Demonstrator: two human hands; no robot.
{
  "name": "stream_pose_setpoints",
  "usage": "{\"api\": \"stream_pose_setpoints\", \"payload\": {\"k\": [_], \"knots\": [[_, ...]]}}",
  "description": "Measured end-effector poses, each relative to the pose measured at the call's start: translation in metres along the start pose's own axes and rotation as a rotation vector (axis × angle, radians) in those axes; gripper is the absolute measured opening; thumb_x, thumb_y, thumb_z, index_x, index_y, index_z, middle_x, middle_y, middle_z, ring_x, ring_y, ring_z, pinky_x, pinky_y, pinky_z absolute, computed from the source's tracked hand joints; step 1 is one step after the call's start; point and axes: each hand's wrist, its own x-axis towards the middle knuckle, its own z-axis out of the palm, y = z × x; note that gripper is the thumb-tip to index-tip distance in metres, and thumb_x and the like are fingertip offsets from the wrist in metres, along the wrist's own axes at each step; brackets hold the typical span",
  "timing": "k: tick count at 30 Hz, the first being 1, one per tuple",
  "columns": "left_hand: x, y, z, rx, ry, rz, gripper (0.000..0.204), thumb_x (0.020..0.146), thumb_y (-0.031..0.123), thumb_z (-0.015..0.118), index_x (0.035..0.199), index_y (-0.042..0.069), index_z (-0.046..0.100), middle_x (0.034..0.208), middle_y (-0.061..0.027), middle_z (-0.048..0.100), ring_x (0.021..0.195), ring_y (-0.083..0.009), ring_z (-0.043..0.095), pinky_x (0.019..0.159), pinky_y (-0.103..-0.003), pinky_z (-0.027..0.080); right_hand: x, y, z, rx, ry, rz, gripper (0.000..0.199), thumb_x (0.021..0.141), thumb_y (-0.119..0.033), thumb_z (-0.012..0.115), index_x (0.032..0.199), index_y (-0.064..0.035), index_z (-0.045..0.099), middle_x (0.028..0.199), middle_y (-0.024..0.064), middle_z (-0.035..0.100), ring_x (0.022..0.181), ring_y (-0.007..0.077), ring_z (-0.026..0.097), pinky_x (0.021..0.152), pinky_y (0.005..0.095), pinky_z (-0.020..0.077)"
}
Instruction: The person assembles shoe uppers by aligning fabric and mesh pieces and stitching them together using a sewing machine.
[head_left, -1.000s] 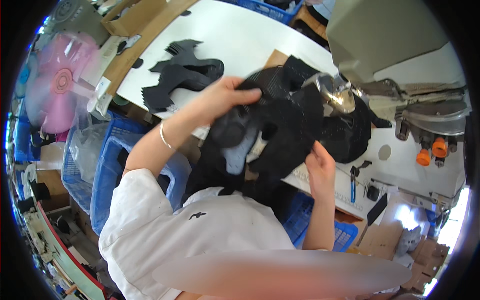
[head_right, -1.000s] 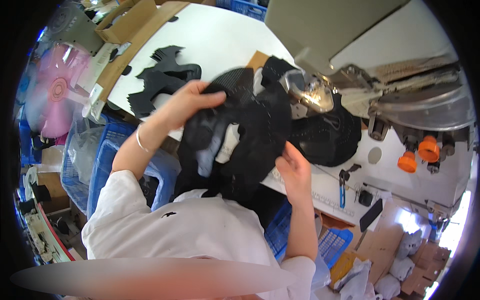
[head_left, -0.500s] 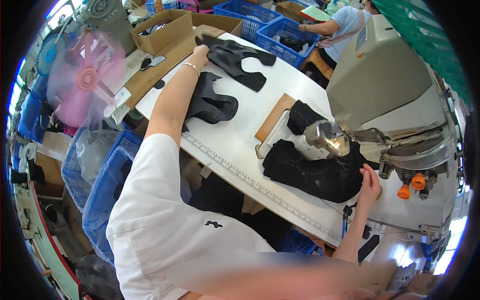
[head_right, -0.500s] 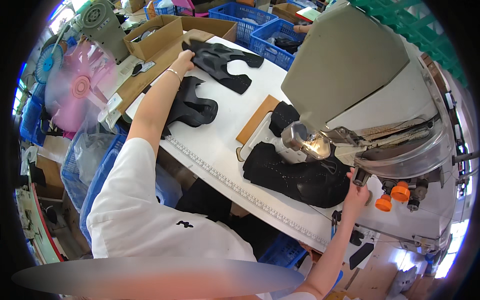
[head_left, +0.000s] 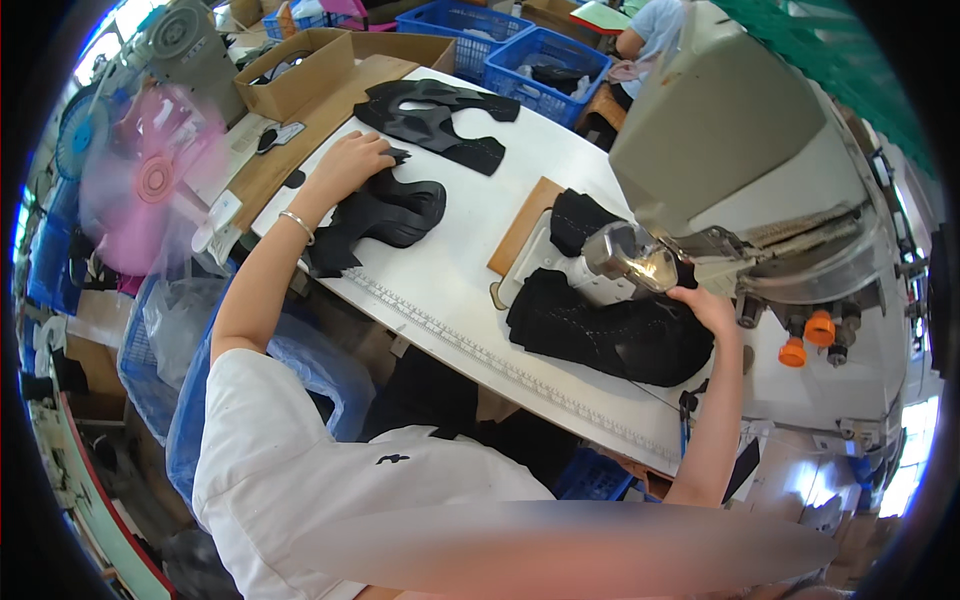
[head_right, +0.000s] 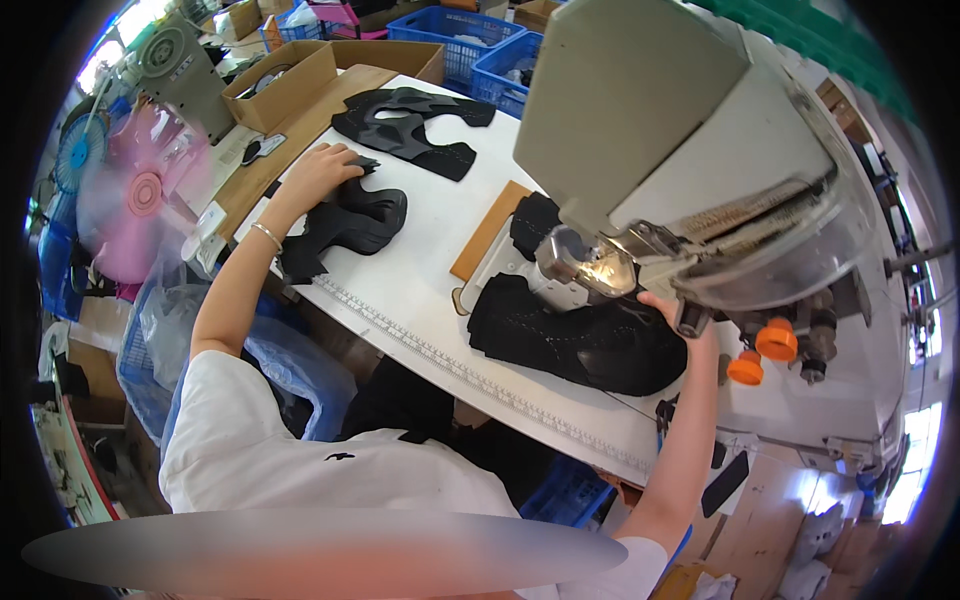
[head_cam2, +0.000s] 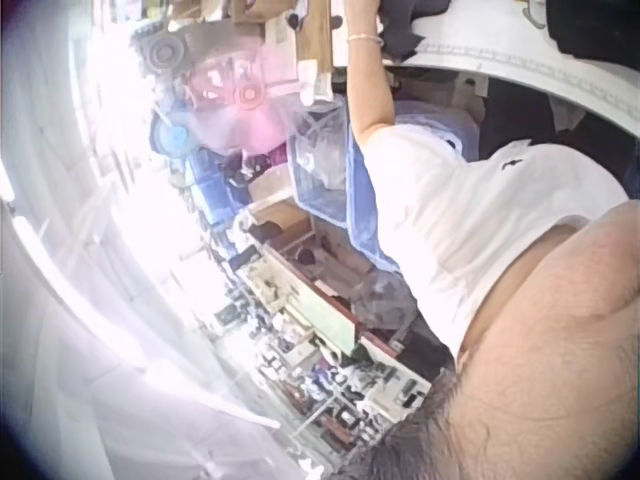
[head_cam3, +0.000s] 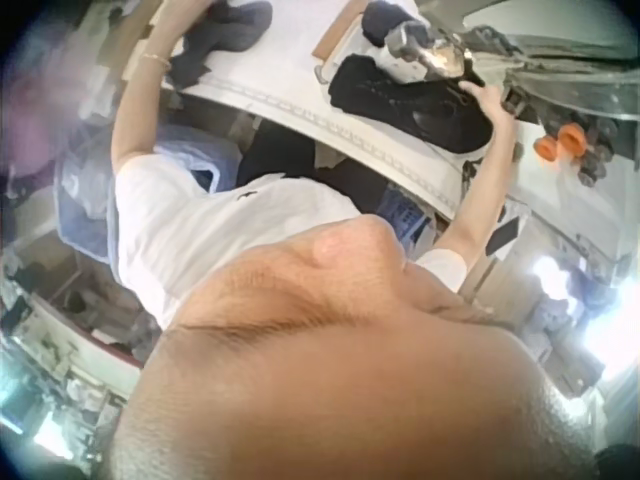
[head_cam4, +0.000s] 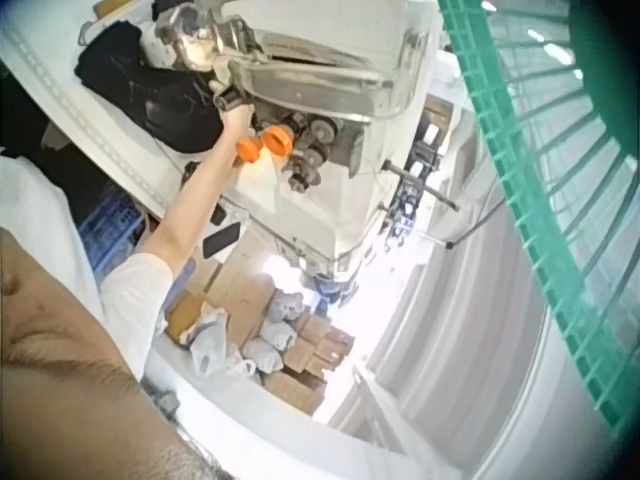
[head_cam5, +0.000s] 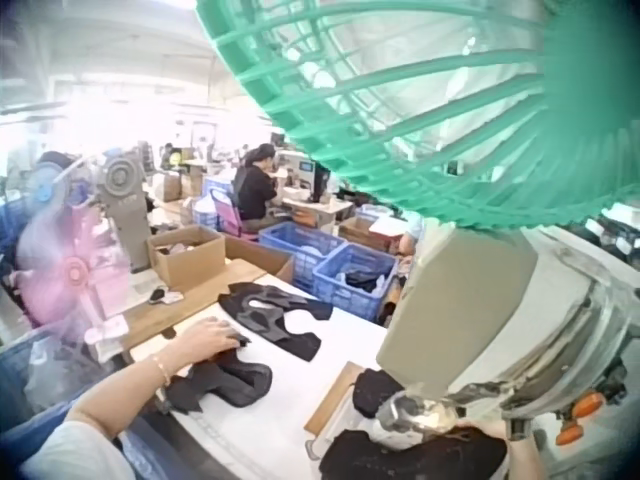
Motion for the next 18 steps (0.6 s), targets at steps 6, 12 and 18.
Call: {"api": "stream_pose_setpoints", "payload": {"k": [6, 12, 18], "knots": [[-0.003, -0.005, -0.009, 0.116, -0.017, 0.028, 0.036, 0.081, 0.006, 0.057, 0.116, 0.013, 0.063, 0.115, -0.0018, 0.062, 0.104, -0.0195, 0.061, 0.082, -0.032, 0.052, 0.005, 0.028, 0.006, 0.104, 0.008, -0.006, 0.075, 0.068, -0.047, 0.081, 0.12, 0.0019, 0.059, 0.123, 0.022, 0.061, 0.115, 0.0321, 0.058, 0.097, 0.0388, 0.0447], [-0.012, 0.003, -0.048, 0.169, 0.162, 0.004, 0.041, 0.076, 0.007, 0.063, 0.117, 0.01, 0.061, 0.112, -0.0021, 0.06, 0.098, -0.0194, 0.063, 0.076, -0.033, 0.053, 0.009, 0.01, 0.006, 0.083, 0.091, -0.024, 0.058, 0.065, -0.042, 0.083, 0.098, 0.0018, 0.063, 0.1, 0.0207, 0.066, 0.096, 0.033, 0.064, 0.083, 0.042, 0.049], [-0.032, 0.051, -0.113, -0.182, 0.509, -0.007, 0.041, 0.072, 0.001, 0.063, 0.113, 0.005, 0.065, 0.113, -0.0063, 0.066, 0.1, -0.025, 0.066, 0.083, -0.034, 0.053, -0.086, -0.064, -0.047, 0.162, 0.526, 0.047, 0.031, 0.085, -0.028, 0.069, 0.09, 0.0027, 0.066, 0.084, 0.0181, 0.067, 0.083, 0.0369, 0.065, 0.077, 0.0416, 0.0494]]}}
